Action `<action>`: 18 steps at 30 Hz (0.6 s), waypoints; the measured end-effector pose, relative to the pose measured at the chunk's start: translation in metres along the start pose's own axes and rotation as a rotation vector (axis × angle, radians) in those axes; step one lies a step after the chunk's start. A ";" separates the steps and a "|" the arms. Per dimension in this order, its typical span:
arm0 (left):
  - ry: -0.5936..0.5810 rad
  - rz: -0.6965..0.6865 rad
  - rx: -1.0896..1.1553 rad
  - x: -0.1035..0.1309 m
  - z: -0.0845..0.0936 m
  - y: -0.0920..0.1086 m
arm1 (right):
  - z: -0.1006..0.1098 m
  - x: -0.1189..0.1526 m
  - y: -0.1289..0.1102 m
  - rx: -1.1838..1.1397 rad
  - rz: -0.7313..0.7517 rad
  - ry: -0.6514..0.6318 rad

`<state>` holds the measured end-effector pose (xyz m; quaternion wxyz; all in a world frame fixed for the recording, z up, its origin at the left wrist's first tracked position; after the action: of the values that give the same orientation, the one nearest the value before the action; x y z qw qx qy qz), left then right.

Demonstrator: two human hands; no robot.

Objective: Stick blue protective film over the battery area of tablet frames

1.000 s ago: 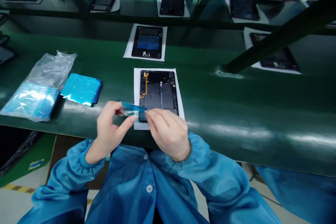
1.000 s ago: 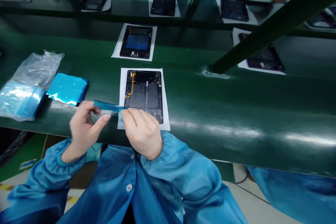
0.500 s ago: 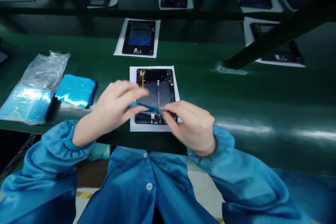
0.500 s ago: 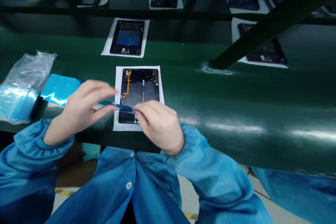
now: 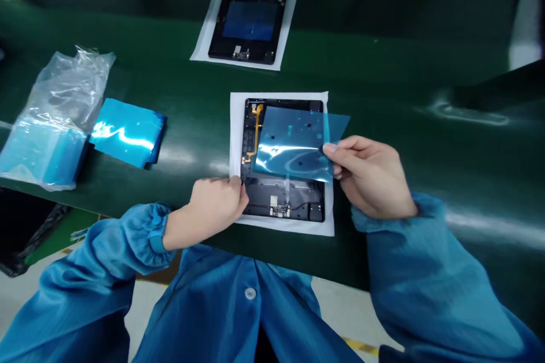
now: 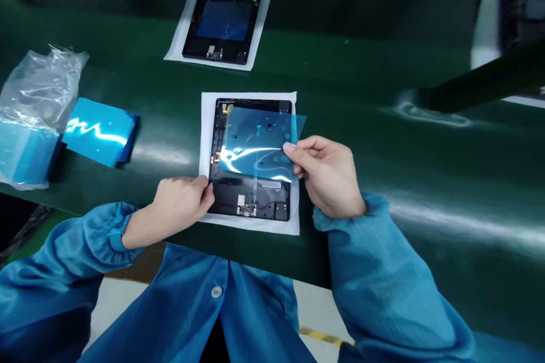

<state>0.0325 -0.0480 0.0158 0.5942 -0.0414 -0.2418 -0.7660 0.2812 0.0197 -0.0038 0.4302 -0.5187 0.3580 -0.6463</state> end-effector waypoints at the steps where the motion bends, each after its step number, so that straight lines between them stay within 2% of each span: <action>1: -0.001 -0.016 -0.001 0.002 0.000 -0.001 | 0.000 0.003 0.000 0.011 -0.015 -0.004; 5: 0.022 -0.150 0.026 0.000 0.006 -0.017 | 0.003 0.010 0.004 0.068 -0.050 -0.012; 9: 0.211 -0.565 0.194 -0.020 0.020 -0.044 | 0.006 0.013 0.014 0.115 -0.026 0.007; 12: 0.231 -0.809 0.322 -0.039 0.023 -0.058 | 0.009 0.015 0.018 0.173 0.019 0.005; 15: 0.196 -0.883 0.356 -0.049 0.020 -0.062 | 0.012 0.016 0.020 0.227 0.051 0.027; 18: 0.137 -0.893 0.357 -0.050 0.018 -0.062 | 0.014 0.015 0.021 0.278 0.072 0.050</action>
<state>-0.0146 0.0148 -0.0055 0.2198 0.2196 -0.3240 -0.8936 0.2972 -0.0027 -0.0143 0.5117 -0.4249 0.2940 -0.6865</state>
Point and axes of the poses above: each hand's wrist, its own x-axis away from the middle knuckle, its own z-axis out of the back of the hand, y = z × x, the point moved 1 cm from there along -x, towards the middle knuckle, and after that the axes turned 15 degrees about x, right-handed, at the moved point
